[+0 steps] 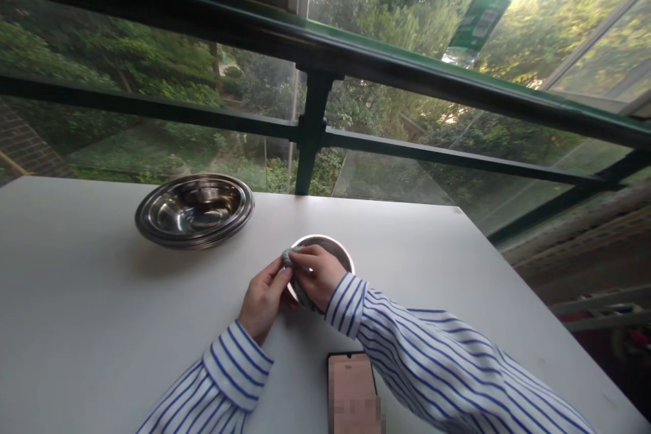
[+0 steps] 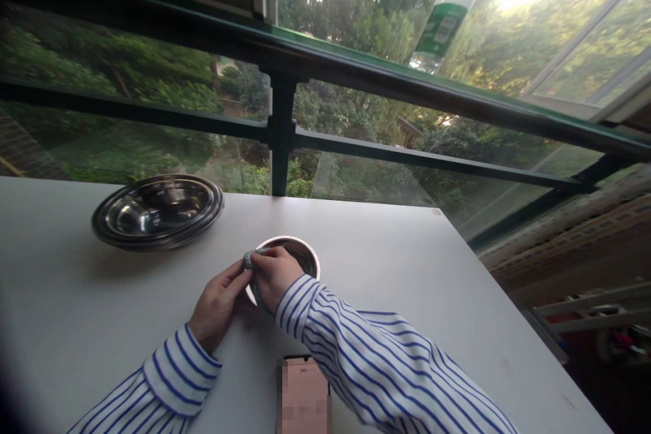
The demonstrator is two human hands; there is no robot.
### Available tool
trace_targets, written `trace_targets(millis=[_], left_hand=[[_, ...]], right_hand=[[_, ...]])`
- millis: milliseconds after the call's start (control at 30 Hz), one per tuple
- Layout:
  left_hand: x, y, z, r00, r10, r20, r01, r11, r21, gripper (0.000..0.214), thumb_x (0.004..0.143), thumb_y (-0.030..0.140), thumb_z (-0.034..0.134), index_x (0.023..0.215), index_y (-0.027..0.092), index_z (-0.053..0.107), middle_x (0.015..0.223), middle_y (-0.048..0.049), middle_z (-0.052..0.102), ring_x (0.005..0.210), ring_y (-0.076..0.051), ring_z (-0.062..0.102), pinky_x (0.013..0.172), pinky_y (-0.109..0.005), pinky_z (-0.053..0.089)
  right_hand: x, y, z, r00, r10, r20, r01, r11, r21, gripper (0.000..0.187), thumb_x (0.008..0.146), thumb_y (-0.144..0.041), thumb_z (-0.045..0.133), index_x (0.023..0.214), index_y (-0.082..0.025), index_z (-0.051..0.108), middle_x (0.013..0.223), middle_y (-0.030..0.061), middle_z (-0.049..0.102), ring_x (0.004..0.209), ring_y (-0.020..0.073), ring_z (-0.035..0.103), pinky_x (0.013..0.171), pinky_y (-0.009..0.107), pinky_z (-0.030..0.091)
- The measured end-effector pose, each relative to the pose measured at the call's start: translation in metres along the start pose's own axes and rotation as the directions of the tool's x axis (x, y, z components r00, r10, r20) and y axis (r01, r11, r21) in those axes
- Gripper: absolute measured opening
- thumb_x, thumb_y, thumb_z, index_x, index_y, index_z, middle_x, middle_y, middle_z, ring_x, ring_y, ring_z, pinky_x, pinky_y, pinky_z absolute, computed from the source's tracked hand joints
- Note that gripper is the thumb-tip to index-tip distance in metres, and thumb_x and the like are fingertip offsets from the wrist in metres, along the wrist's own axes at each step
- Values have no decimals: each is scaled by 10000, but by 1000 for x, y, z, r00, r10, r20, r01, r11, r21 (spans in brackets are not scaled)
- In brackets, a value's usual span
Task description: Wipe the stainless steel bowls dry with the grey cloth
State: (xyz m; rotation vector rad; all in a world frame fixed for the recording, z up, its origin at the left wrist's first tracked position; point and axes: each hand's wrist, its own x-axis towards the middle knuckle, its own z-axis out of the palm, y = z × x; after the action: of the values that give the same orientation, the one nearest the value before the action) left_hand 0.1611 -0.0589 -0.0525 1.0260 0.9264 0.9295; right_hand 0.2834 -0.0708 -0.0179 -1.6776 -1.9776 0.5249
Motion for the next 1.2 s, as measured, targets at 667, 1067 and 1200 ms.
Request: trace_targets(millis=[667, 1067, 1200], left_hand=[[-2, 5, 4, 999, -23, -50, 24, 1000, 19, 502, 716, 266, 577, 1183, 84, 548, 455, 34, 568, 350, -104, 485, 337, -204, 412], [1, 1, 1, 999, -27, -42, 30, 997, 66, 489, 726, 271, 565, 1184, 100, 552, 452, 36, 561, 322, -88, 450, 308, -184, 376], [2, -2, 1, 1000, -8, -20, 9, 998, 62, 505, 723, 297, 575, 1183, 90, 550, 450, 30, 567, 355, -106, 482, 344, -205, 418]], right_hand=[[21, 25, -27, 980, -99, 170, 167, 875, -454, 194, 799, -115, 463, 943, -132, 592, 921, 104, 549, 804, 187, 563, 689, 282, 448], [24, 22, -40, 841, -319, 438, 528, 662, -531, 234, 897, -207, 398, 898, -169, 629, 986, 116, 559, 855, 194, 497, 680, 314, 444], [21, 28, -52, 868, -247, 431, 480, 640, -600, 194, 847, -174, 469, 797, -129, 651, 848, 140, 570, 745, 210, 504, 527, 288, 428]])
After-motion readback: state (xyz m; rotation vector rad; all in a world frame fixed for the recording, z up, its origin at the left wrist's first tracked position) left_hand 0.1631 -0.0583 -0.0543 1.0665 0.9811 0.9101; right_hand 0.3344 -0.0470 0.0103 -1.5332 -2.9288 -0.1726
